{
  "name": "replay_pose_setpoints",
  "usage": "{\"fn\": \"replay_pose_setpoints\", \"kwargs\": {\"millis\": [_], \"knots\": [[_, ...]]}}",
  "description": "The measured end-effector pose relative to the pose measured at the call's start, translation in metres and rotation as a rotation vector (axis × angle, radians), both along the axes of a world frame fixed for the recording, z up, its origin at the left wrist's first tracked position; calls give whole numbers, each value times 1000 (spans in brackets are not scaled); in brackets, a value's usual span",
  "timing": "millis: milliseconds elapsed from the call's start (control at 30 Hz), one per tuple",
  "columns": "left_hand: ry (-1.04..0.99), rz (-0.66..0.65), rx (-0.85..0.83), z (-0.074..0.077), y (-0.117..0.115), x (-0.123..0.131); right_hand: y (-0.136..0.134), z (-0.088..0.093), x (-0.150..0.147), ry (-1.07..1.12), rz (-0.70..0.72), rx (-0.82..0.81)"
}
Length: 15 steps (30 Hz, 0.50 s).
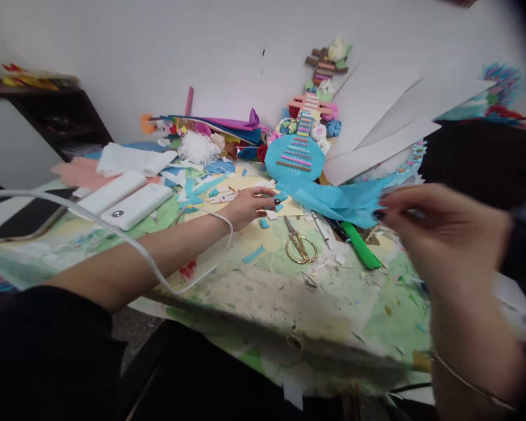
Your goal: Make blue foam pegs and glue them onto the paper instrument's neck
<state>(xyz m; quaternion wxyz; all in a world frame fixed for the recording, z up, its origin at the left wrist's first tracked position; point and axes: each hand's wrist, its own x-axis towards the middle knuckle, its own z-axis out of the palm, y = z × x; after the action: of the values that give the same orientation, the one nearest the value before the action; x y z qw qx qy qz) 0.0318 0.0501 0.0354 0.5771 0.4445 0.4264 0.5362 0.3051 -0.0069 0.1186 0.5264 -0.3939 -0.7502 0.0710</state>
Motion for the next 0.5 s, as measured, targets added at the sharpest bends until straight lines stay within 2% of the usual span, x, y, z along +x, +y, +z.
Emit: {"fn": "replay_pose_setpoints", "kwargs": {"millis": [100, 233, 367, 500], "knots": [[-81, 40, 51, -3, -9, 18, 13, -29, -37, 106, 78, -198], [-86, 57, 138, -15, -22, 31, 35, -74, -77, 284, 206, -495], [-104, 35, 90, -31, -31, 26, 43, -106, -95, 376, 255, -547], [-24, 35, 41, -41, -36, 18, 41, -123, -99, 380, 254, -560]]}}
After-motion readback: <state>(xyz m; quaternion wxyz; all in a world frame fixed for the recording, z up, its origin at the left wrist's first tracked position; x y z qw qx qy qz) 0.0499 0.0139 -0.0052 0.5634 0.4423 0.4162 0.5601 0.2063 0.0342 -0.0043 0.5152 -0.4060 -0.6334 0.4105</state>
